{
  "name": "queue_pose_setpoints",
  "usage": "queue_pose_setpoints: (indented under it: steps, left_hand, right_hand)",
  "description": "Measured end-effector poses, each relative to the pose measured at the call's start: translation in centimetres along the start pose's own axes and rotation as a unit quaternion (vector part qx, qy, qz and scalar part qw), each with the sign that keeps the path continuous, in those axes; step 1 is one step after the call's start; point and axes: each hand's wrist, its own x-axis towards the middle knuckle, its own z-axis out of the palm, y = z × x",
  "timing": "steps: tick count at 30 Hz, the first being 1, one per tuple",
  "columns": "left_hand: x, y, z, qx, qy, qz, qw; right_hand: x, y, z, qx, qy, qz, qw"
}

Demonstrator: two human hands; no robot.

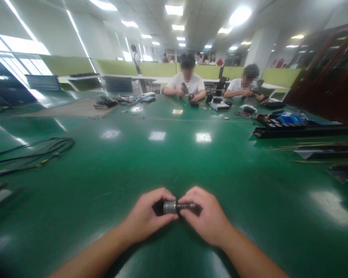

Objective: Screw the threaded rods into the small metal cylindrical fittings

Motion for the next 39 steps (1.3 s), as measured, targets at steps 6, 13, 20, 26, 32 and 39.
queue_pose_setpoints:
  steps: [6, 13, 20, 26, 32, 39]
  left_hand:
    - [-0.07, -0.19, -0.02, 0.005, 0.004, 0.008, 1.0]
    - [0.01, 0.1, 0.0, 0.008, -0.007, 0.005, 1.0]
    - [-0.02, 0.26, 0.01, 0.01, -0.011, 0.001, 1.0]
    - [-0.05, 0.21, 0.02, 0.026, -0.001, -0.002, 1.0]
    - [-0.16, 0.21, -0.02, 0.028, 0.001, -0.004, 1.0]
    - [-0.04, 0.37, -0.03, 0.032, 0.007, -0.002, 0.999]
  right_hand:
    - [0.07, 0.01, 0.22, -0.002, 0.003, 0.017, 1.0]
    - [0.05, -0.15, 0.17, -0.012, -0.01, 0.022, 1.0]
    - [0.16, -0.14, 0.02, -0.017, -0.015, 0.026, 0.999]
    - [0.1, -0.17, -0.06, -0.024, -0.012, 0.028, 0.999]
    - [0.09, -0.2, -0.1, -0.031, -0.014, 0.029, 0.999]
    - [0.18, -0.02, -0.21, -0.04, -0.013, 0.03, 0.999]
